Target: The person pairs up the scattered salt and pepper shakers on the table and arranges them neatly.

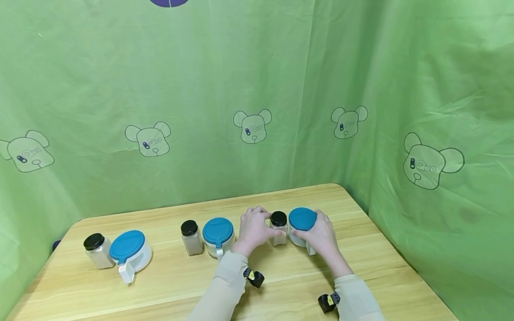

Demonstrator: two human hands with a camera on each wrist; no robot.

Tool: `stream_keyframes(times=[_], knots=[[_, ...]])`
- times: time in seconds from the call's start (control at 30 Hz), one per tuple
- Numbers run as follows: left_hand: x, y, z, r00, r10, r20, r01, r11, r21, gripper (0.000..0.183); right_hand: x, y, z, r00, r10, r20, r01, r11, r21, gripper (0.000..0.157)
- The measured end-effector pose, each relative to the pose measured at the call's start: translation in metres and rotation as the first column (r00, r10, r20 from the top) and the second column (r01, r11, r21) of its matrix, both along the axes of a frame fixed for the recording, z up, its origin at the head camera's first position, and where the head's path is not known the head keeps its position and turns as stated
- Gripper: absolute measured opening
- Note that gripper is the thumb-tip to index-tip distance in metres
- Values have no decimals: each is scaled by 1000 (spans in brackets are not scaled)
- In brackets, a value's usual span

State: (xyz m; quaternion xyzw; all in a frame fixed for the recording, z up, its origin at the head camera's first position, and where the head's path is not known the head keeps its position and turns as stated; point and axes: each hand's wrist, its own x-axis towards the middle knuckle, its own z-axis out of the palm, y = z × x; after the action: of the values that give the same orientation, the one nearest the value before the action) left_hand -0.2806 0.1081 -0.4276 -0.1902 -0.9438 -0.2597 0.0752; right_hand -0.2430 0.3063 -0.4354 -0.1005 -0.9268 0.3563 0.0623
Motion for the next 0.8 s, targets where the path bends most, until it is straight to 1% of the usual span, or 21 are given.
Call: stream_keyframes(times=[0.33,0.8], knots=[[1,1,-1,1000,-4,-5,4,1000,2,61,-1,1,-3,1000,4,18,-4,1000,3,106],[1,2,-2,1000,6,7,-6,1000,-7,62,-1,4,-3,999,31,11,-31,999,9,105]])
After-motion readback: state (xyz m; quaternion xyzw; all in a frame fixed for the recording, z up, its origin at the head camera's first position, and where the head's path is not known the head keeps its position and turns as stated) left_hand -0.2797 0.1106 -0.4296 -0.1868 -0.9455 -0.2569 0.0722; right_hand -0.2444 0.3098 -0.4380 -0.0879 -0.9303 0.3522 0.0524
